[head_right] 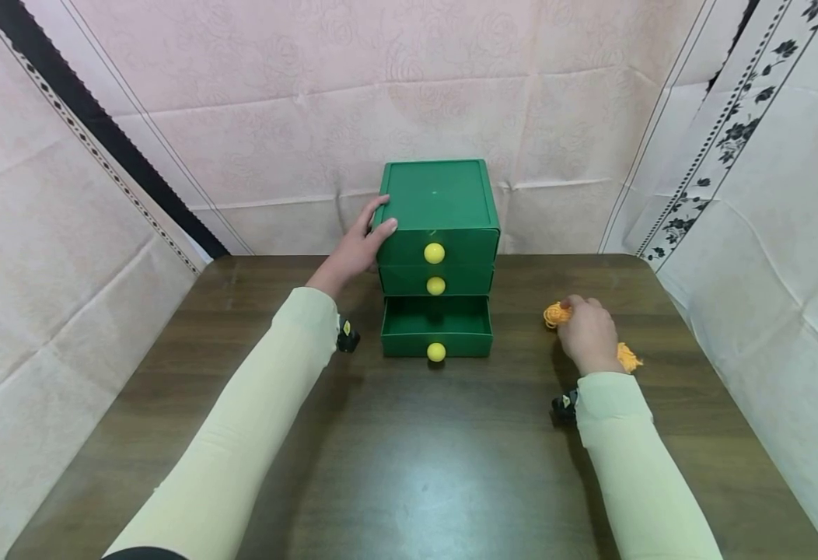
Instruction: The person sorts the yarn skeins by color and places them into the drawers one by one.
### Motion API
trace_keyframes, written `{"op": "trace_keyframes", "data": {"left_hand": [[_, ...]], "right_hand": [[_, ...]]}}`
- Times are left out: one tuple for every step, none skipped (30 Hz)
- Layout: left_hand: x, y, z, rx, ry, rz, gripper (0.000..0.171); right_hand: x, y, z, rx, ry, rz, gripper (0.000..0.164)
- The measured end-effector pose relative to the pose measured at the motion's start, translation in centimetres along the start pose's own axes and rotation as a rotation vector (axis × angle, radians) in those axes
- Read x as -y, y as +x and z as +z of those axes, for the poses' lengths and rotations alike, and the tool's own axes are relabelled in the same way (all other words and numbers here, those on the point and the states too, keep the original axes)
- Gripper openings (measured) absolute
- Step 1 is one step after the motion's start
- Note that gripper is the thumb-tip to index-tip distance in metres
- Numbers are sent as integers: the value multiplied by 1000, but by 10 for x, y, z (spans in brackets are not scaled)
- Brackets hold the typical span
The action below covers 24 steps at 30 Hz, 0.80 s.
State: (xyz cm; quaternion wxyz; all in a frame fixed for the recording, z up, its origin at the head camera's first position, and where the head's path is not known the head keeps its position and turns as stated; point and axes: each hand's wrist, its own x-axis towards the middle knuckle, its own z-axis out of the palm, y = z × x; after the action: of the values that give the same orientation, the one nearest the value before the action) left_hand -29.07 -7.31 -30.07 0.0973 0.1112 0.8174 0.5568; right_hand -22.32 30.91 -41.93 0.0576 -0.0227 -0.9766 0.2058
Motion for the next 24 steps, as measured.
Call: {"op": "trace_keyframes", "data": {"left_hand": [[0, 0, 0, 1, -3, -2, 65], [0, 0, 0, 2, -3, -2, 65], [0, 0, 0, 3, -3, -4, 65], [0, 0, 0, 5, -3, -4, 65], [0, 0, 0, 6, -2, -4, 65], [0, 0, 0, 5, 2, -5, 65], [0, 0, 0, 4, 6, -4, 64], [0, 0, 0, 3, 7, -4, 64], [0, 0, 0, 4, 3, -5, 64], [0, 0, 0, 4, 3, -5, 63], [-1, 0, 0, 2, 5, -4, 63], [-1, -1, 0, 2, 4, -5, 62], [-1, -1, 0, 3, 3, -5, 62], [-1, -1, 0, 2, 2, -5, 62], [-2, -1, 0, 3, -1, -4, 62], [-1, -1, 0, 3, -1, 0, 62], [-1, -1, 0, 4, -1, 2, 62], [0, 0, 0, 5, -4, 4, 62], [0, 0, 0, 5, -2, 6, 63], [1, 1, -1, 5, 1, 9, 63], [1, 1, -1, 5, 2, 11, 63], [1, 1, -1, 4, 5, 13, 64], [1, 1, -1, 4, 9, 11, 64], [1, 1, -1, 4, 10, 10, 64]], "right_hand": [[1, 0, 0, 2, 2, -1, 35], [2, 0, -1, 6, 5, 0, 35], [3, -1, -1, 7, 6, -2, 35], [4, -1, -1, 10, 11, -3, 36], [6, -1, -2, 11, 14, -4, 35], [7, -1, -2, 13, 20, -3, 35], [9, -2, -3, 13, 24, -6, 35], [10, -2, -3, 13, 29, -9, 35], [12, -3, -3, 10, 32, -14, 35], [13, -3, -3, 7, 35, -18, 35], [14, -3, -4, 2, 38, -25, 35], [16, -3, -4, -2, 39, -33, 35], [17, -4, -5, -8, 39, -41, 36], [18, -4, -5, -11, 40, -47, 36], [19, -4, -6, -14, 40, -53, 36], [20, -4, -7, -15, 42, -58, 37], [21, -4, -7, -14, 46, -61, 37], [22, -4, -8, -12, 49, -63, 37], [23, -5, -9, -12, 54, -66, 37], [24, -5, -9, -9, 58, -69, 37], [25, -6, -10, -5, 63, -72, 37], [27, -6, -11, -1, 70, -76, 37], [28, -7, -11, 4, 76, -79, 37], [29, -7, -12, 9, 81, -84, 37]]}}
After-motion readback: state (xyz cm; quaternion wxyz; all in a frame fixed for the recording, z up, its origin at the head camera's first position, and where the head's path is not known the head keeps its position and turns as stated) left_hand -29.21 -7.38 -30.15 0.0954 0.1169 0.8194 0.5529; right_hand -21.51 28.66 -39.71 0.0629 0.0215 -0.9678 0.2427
